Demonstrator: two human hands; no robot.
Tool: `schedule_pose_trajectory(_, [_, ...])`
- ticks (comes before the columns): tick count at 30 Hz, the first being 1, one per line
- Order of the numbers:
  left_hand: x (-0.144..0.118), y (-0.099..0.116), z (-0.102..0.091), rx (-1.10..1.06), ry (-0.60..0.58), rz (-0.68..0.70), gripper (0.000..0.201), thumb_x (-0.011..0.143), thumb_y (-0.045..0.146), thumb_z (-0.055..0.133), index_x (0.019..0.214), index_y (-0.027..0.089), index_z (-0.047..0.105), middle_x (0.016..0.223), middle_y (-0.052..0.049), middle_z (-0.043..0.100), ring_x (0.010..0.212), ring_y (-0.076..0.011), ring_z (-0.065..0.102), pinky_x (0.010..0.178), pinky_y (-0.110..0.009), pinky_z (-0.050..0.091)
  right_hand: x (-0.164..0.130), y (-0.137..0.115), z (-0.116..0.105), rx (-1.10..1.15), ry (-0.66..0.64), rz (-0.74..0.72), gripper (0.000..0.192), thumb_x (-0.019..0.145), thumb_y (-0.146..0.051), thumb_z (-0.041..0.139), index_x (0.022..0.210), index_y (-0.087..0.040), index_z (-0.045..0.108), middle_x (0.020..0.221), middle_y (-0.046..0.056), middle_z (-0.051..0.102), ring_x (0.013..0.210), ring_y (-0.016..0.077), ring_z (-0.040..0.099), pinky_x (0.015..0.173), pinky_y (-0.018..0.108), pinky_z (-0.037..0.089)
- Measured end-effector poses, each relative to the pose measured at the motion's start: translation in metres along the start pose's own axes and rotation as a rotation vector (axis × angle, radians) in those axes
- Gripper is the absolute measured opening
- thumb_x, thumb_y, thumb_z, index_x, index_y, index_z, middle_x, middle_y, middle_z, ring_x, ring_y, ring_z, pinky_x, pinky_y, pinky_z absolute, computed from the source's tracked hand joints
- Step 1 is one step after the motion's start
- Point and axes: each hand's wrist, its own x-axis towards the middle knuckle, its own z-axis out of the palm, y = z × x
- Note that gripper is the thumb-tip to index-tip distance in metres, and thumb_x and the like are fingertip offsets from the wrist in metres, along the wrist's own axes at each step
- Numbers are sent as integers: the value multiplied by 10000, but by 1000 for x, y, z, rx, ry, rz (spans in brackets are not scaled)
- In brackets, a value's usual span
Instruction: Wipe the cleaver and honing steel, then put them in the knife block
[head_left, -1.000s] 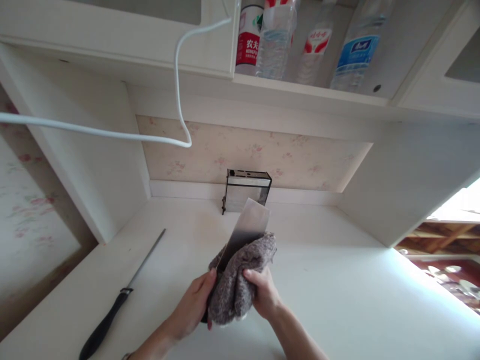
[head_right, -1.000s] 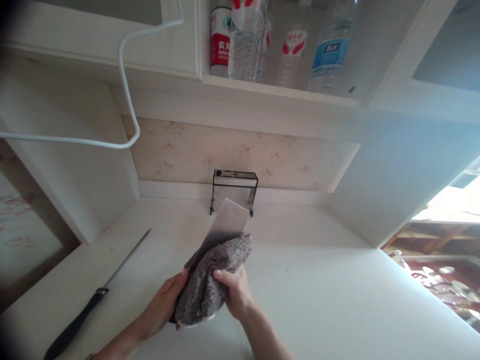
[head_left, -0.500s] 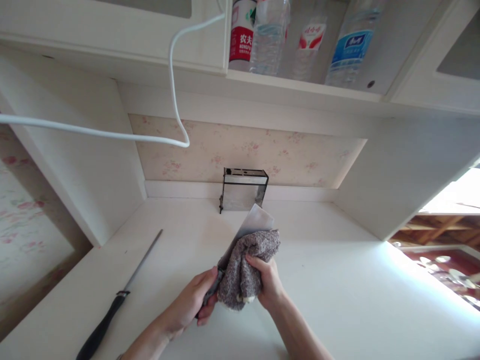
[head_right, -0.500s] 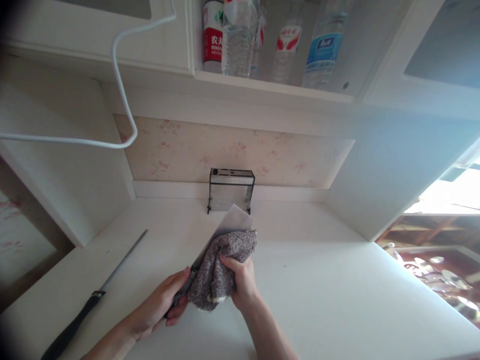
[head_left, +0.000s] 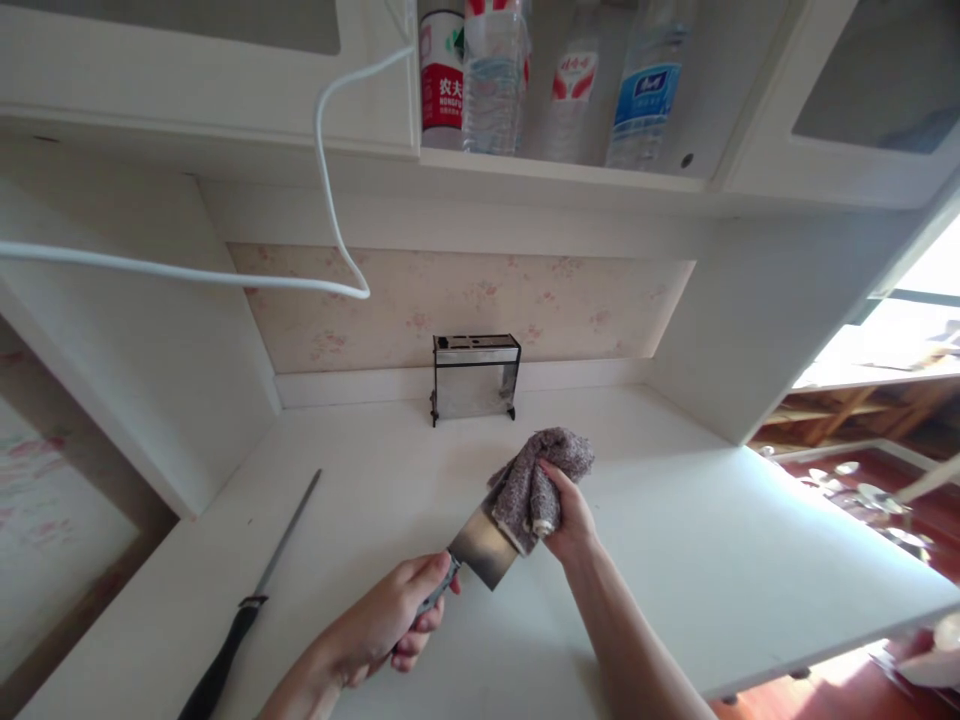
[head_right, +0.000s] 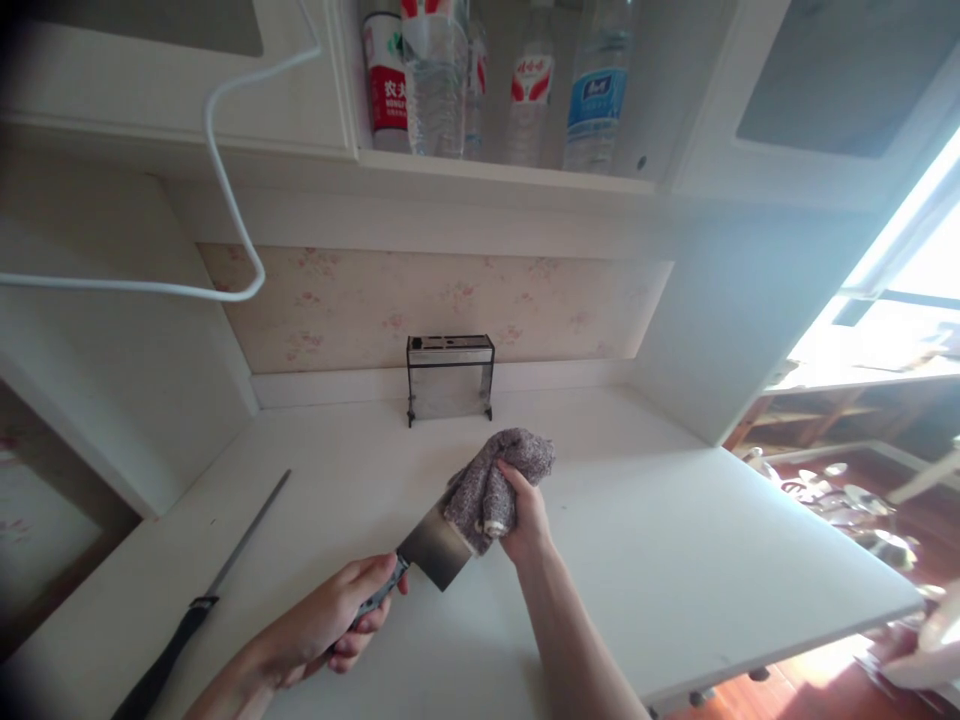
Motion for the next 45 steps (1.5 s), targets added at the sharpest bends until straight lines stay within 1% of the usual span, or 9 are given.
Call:
schedule_pose_trajectory(4, [-7, 4, -2, 41, 22, 6, 533, 793, 703, 369, 924, 197, 477, 599, 79, 305, 407, -27, 146, 353, -163, 127, 7, -20, -8, 95, 50, 28, 232, 743, -249, 654, 932, -115, 653, 900, 93, 716, 865, 249, 676, 824, 387, 539])
schedule_pose_trajectory(8, [-5, 8, -5, -1, 106, 67, 485, 816, 651, 401, 920, 186, 494, 612, 74, 331, 399, -25, 154, 355, -171, 111, 18, -47, -31, 273, 201, -190, 238, 744, -230, 647, 977, -185, 652, 916, 11, 720, 852, 174, 676, 831, 335, 536])
schedule_pose_trajectory(11, [3, 12, -5, -11, 220, 190, 438, 833, 617, 399, 908, 194, 483, 624, 71, 361, 395, -35, 182, 359, -180, 161, 22, -58, -45, 353, 282, -292, 233, 763, -291, 618, 988, -237, 651, 919, -21, 720, 873, 168, 671, 833, 370, 529])
schedule_pose_trajectory(15, [14, 19, 2, 289, 501, 320, 390, 843, 574, 415, 873, 195, 504, 673, 33, 471, 476, -86, 388, 455, -212, 306, 14, -57, -38, 346, 195, -292, 260, 767, -371, 607, 997, -260, 654, 946, -9, 716, 959, 187, 647, 879, 418, 494])
schedule_pose_trajectory(19, [25, 22, 21, 678, 673, 302, 355, 880, 490, 385, 1043, 216, 541, 863, -56, 635, 829, -224, 588, 732, -299, 389, -1, -55, -20, 351, 90, -293, 298, 767, -394, 623, 1028, -255, 657, 983, 5, 708, 1010, 195, 624, 924, 406, 468])
schedule_pose_trajectory(23, [46, 18, 47, 946, 730, 218, 402, 919, 405, 285, 1149, 170, 516, 1070, -146, 634, 954, -294, 602, 798, -364, 385, -12, -53, -10, 289, 43, -294, 307, 774, -446, 612, 1020, -271, 666, 1022, 3, 696, 1026, 211, 616, 925, 414, 465])
schedule_pose_trajectory(29, [78, 7, 78, 1137, 781, 168, 411, 930, 327, 250, 1194, 112, 482, 1056, -185, 614, 850, -282, 631, 720, -350, 407, -18, -46, -5, 215, 18, -214, 329, 760, -513, 601, 995, -293, 672, 1032, -1, 690, 1055, 233, 599, 922, 433, 460])
schedule_pose_trajectory(35, [91, 2, 89, 1186, 743, 145, 355, 915, 307, 283, 1084, 96, 512, 1018, -196, 608, 833, -298, 627, 695, -369, 419, -24, -40, -4, 160, -9, -221, 431, 754, -595, 560, 1054, -299, 651, 1056, 12, 679, 1067, 243, 587, 935, 434, 445])
schedule_pose_trajectory(45, [105, 12, 109, 1281, 663, 203, 360, 833, 287, 391, 963, 47, 625, 857, -259, 663, 812, -370, 636, 700, -447, 432, -21, -36, -4, 201, -64, -179, 395, 761, -533, 585, 1026, -252, 663, 988, 37, 694, 1041, 263, 588, 946, 431, 434])
